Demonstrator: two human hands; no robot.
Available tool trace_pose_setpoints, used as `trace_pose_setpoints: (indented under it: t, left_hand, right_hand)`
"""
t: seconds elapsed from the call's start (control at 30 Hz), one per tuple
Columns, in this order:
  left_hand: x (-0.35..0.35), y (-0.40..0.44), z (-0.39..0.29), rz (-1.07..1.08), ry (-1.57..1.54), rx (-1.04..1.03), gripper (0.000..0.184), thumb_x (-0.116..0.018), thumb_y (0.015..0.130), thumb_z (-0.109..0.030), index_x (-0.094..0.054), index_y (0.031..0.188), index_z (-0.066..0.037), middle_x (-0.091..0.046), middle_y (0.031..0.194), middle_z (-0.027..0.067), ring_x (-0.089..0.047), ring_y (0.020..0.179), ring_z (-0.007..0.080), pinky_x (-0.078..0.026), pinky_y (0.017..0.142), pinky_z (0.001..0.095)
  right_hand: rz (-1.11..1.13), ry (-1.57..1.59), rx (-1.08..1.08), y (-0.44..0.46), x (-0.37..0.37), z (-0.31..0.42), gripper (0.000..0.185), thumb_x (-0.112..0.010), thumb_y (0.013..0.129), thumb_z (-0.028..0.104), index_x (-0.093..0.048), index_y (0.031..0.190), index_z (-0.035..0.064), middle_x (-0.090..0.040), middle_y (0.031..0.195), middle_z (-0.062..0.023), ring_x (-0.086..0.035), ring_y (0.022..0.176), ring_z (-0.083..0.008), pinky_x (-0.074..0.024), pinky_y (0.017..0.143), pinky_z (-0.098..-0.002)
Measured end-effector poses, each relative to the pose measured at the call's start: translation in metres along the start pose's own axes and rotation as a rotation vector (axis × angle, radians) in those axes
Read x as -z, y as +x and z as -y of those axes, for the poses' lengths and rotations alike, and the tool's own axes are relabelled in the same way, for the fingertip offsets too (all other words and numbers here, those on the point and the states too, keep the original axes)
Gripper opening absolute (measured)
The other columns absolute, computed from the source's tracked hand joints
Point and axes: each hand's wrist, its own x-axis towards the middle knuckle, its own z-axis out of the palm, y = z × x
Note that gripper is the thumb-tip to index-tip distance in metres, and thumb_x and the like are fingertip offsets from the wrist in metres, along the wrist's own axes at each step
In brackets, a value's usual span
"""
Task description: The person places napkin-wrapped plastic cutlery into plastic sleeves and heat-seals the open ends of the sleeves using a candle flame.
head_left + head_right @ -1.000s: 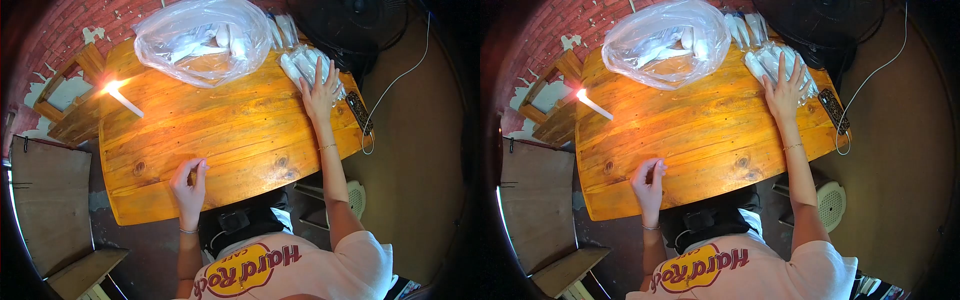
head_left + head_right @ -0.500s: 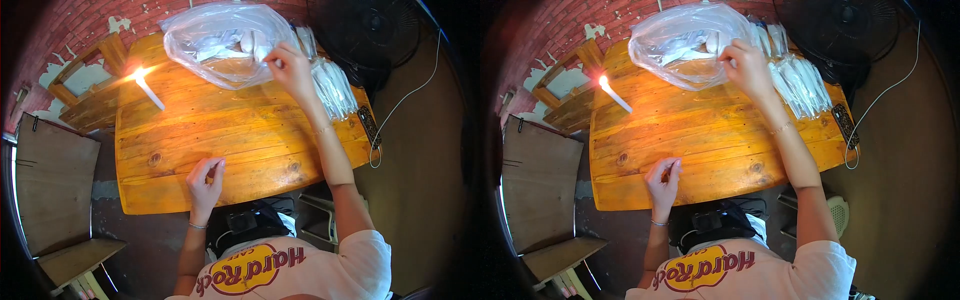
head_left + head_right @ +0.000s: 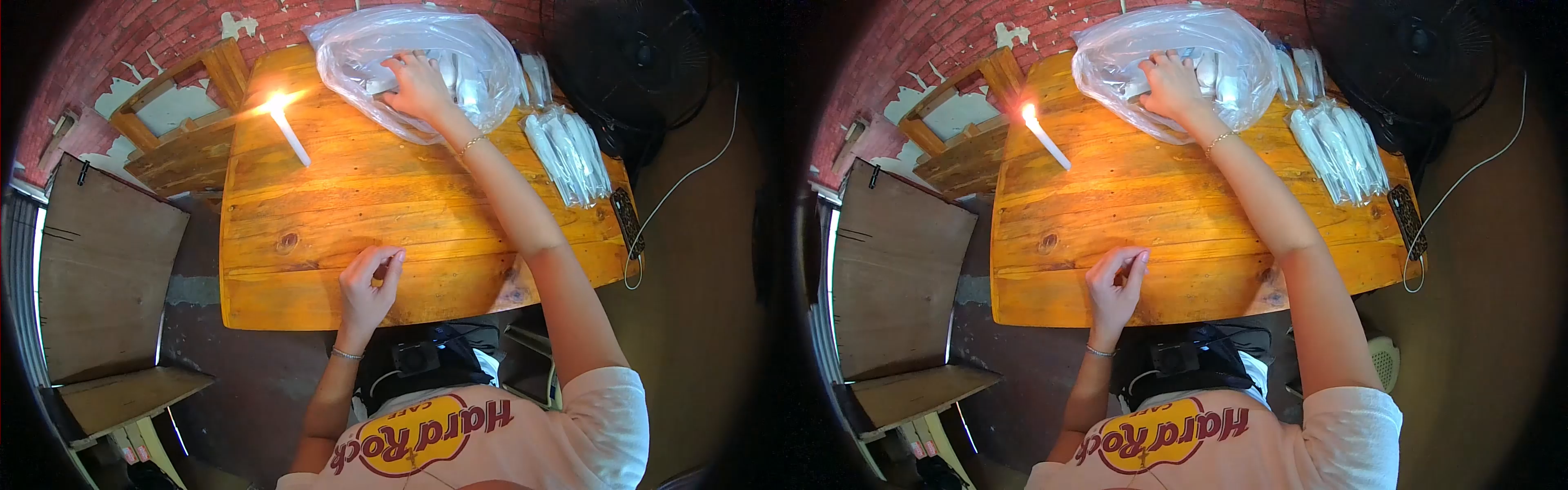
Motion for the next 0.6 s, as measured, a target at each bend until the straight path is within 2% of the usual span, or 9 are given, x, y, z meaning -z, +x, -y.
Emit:
trace_pose_setpoints:
  t: [0.1,0.2,0.3,0.4,0.43,0.6]
  left_hand:
    - [0.0,0.001,-0.001,0.002,-0.002,0.0,0.004,-0.063,0.08,-0.004,-0.063,0.08,0.0,-0.057,0.063,0.0038,-0.051,0.052,0.0075,-0.036,0.046,0.0196]
    - [0.0,0.001,-0.001,-0.004,-0.011,-0.004,0.004,-0.064,0.08,-0.004,-0.063,0.08,0.0,-0.057,0.063,0.0039,-0.052,0.053,0.0076,-0.037,0.046,0.0196]
    - [0.0,0.002,0.003,-0.006,-0.016,-0.013,0.004,-0.064,0.08,-0.004,-0.062,0.08,-0.001,-0.057,0.063,0.0038,-0.053,0.053,0.0076,-0.037,0.046,0.0196]
    - [0.002,0.003,0.003,0.012,-0.028,0.007,0.003,-0.063,0.08,-0.004,-0.062,0.081,-0.001,-0.057,0.064,0.0056,-0.053,0.054,0.0102,-0.04,0.048,0.0209]
    - [0.002,0.003,0.003,0.022,-0.035,0.018,0.003,-0.062,0.08,-0.004,-0.061,0.081,-0.001,-0.056,0.065,0.0065,-0.054,0.054,0.0116,-0.042,0.049,0.0216]
    - [0.001,0.004,0.004,0.019,-0.05,0.009,0.004,-0.063,0.081,-0.005,-0.062,0.08,0.0,-0.057,0.062,0.0033,-0.053,0.053,0.0071,-0.037,0.047,0.0195]
  right_hand:
    - [0.246,-0.097,-0.003,0.002,-0.002,0.005,0.026,-0.068,0.069,0.021,-0.063,0.091,0.0099,-0.055,0.104,-0.0056,-0.048,0.104,-0.0241,-0.0389,0.081,-0.0448]
    - [0.245,-0.151,0.117,0.002,-0.013,-0.003,0.021,-0.066,0.069,0.018,-0.064,0.088,0.009,-0.057,0.101,-0.0052,-0.05,0.103,-0.0238,-0.0382,0.082,-0.046]
    - [0.053,0.027,0.072,-0.001,-0.009,-0.011,0.02,-0.064,0.07,0.014,-0.064,0.089,0.0058,-0.059,0.095,-0.0065,-0.054,0.095,-0.0253,-0.0405,0.081,-0.0452]
    - [-0.067,0.347,0.093,-0.003,0.019,-0.014,0.021,-0.063,0.072,0.01,-0.062,0.091,0.0016,-0.06,0.091,-0.0096,-0.057,0.087,-0.0273,-0.0446,0.077,-0.0412]
    - [-0.05,0.429,0.04,-0.006,0.031,-0.012,0.021,-0.062,0.072,0.008,-0.061,0.091,0.0006,-0.06,0.091,-0.0099,-0.057,0.085,-0.0274,-0.0456,0.075,-0.039]
    - [-0.055,0.748,-0.162,-0.036,0.079,-0.017,0.023,-0.061,0.071,-0.001,-0.059,0.094,-0.0023,-0.058,0.09,-0.0118,-0.057,0.08,-0.0263,-0.0482,0.068,-0.0308]
